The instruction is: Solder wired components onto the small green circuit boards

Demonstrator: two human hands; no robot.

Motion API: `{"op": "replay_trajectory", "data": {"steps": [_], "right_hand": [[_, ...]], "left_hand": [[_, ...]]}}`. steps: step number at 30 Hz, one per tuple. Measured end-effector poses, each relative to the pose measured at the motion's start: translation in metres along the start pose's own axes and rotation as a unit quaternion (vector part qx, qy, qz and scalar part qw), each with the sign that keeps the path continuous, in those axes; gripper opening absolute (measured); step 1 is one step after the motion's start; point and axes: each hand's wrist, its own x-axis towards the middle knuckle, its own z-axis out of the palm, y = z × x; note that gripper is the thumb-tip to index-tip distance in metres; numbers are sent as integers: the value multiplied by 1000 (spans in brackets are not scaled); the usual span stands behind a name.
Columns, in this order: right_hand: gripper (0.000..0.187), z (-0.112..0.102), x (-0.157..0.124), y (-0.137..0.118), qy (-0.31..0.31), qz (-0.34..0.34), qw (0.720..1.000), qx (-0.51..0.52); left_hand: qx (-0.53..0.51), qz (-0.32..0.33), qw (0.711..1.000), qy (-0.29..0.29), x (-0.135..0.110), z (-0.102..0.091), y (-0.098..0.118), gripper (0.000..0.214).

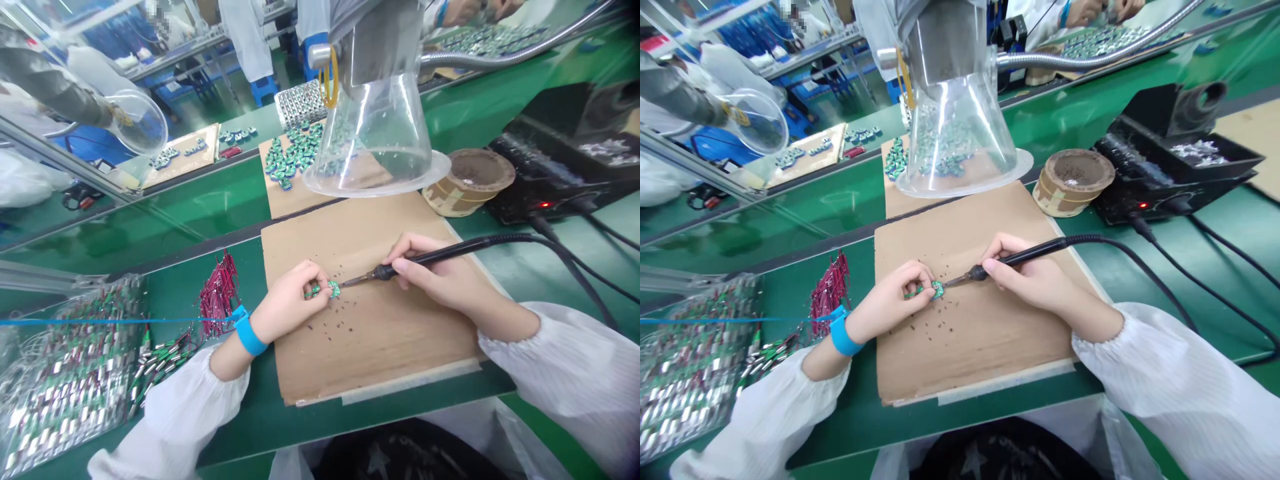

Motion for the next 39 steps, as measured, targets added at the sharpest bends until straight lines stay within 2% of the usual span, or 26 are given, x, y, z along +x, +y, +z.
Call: {"op": "replay_trajectory", "data": {"steps": [12,16,18,24,26,28,30,31,32,34,35,36,37,38,39], "right_hand": [[24,1,1,0,5,3,1000,-14],[26,1,2,0,11,2,1000,-12],[25,1,2,0,14,6,1000,-10],[23,1,3,-2,14,3,1000,-3],[23,0,3,-3,12,2,1000,-2],[24,0,3,-2,15,3,1000,-1],[24,-1,3,-2,22,3,1000,0],[24,-1,3,-1,27,2,1000,0],[24,-1,3,-1,32,0,999,2],[24,-1,3,-1,44,-3,999,4],[24,-1,3,-1,50,-3,999,5],[24,-1,3,-1,55,-2,998,4],[25,-1,3,-1,59,-1,998,2],[25,-1,3,0,62,1,998,1],[25,-1,3,1,65,1,998,-1]], "left_hand": [[-7,0,1000,-15,0,-1,-4,6],[-4,0,1000,-30,-1,-7,-3,5],[-6,10,998,-55,-2,-14,-3,4],[1,56,979,-194,-3,-38,-5,15],[27,58,975,-213,-5,-50,-4,12],[67,45,974,-212,-11,-72,-3,12],[125,-2,980,-153,-19,-102,-9,19],[161,-41,982,-90,-24,-120,-15,25],[197,-84,977,7,-30,-137,-22,33],[271,-153,935,172,-40,-166,-38,56],[325,-182,897,239,-46,-177,-44,68],[367,-194,865,282,-51,-183,-47,72],[386,-185,850,307,-55,-186,-46,69],[383,-166,850,322,-60,-186,-41,58],[359,-136,862,331,-64,-183,-32,42]]}}
